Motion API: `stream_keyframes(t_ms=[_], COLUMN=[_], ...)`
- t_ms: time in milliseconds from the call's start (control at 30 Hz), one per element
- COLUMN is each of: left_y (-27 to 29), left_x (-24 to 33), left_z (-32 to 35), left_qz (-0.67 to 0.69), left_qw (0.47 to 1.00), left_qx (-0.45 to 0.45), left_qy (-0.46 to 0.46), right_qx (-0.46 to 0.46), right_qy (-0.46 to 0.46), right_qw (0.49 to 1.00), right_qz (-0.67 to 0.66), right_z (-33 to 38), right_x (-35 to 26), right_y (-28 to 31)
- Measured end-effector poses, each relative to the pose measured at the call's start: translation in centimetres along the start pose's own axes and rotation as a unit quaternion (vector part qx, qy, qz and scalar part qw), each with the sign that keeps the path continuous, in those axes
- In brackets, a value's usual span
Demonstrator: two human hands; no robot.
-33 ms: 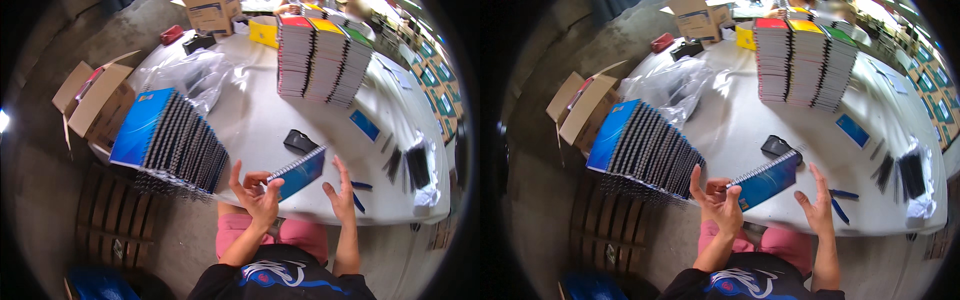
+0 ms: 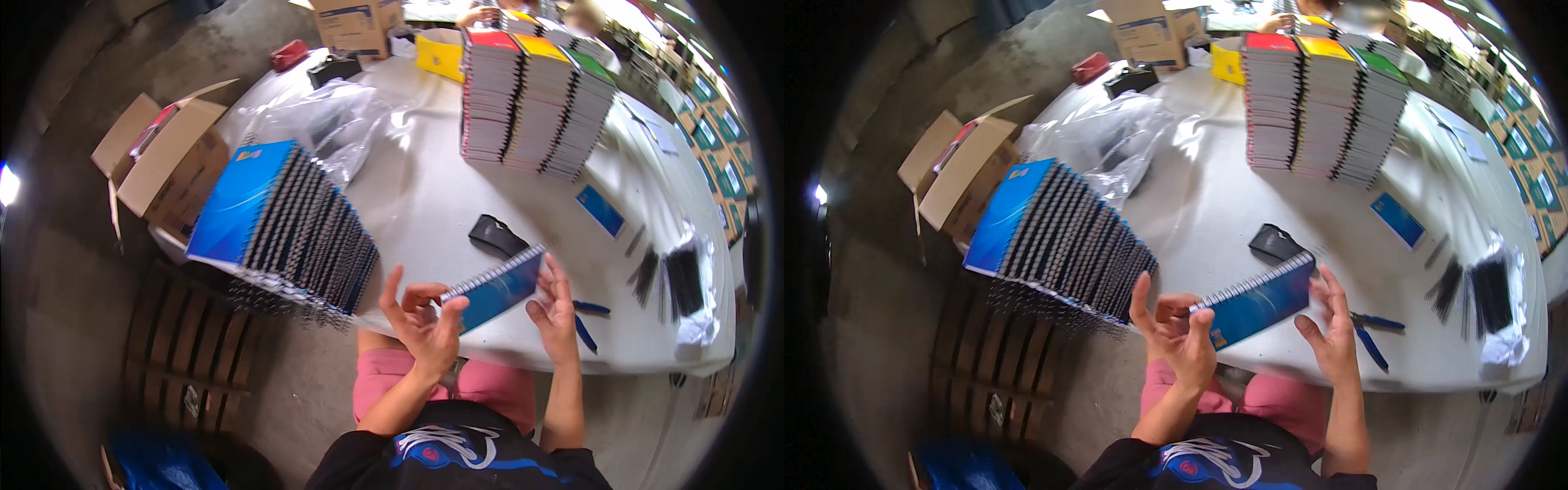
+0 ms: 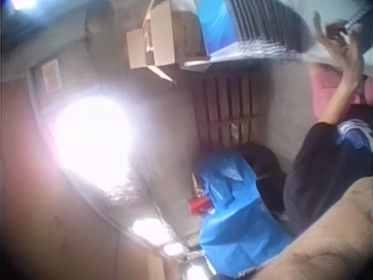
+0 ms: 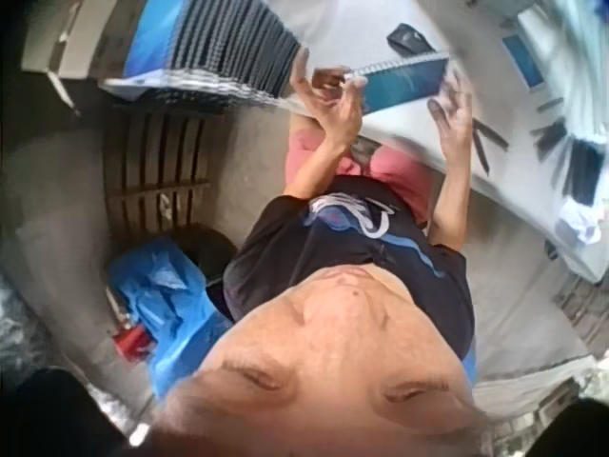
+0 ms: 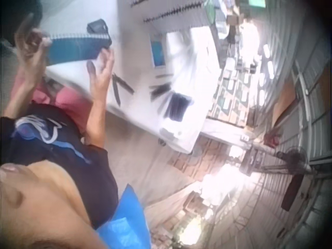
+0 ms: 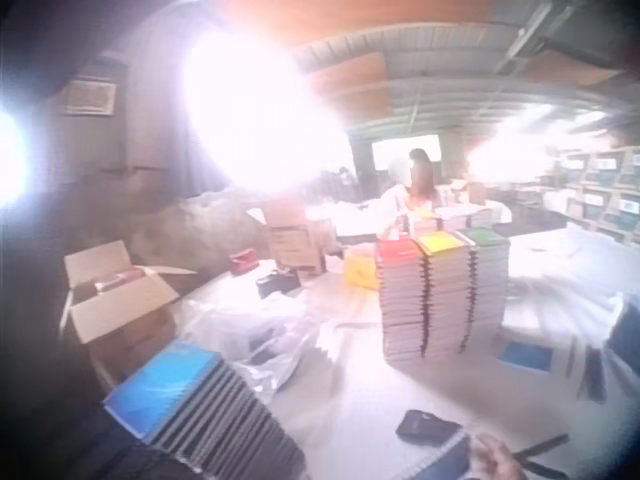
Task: The person assembles paper booklets by inserting spiral coils through punched holes and trimming the excess wire using a pair of pliers.
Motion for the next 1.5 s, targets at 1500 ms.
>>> stream_keyframes(t_ms=[1500], left_y=[11.8], left_x=[10.8], left_z=[-16.7], left_qz=[-0.113], left_qw=[0.963], left_qx=[0.084], left_qy=[-0.228], right_qx=[-0.017], right_qy=[0.295], right_qw=[0.939], right_qz=[-0.178], right_z=[-14.8], right_x=[-14.8], right_y=[-24.9])
Point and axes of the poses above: each hand's wrist, its own z-axis away from the middle knuckle, its own y-axis out of the back of the hand, x = y × z, the point moved 4 cm from there along -z, towards the middle knuckle, and after that the axes turned 6 degrees about y, right-handed, at the moved point
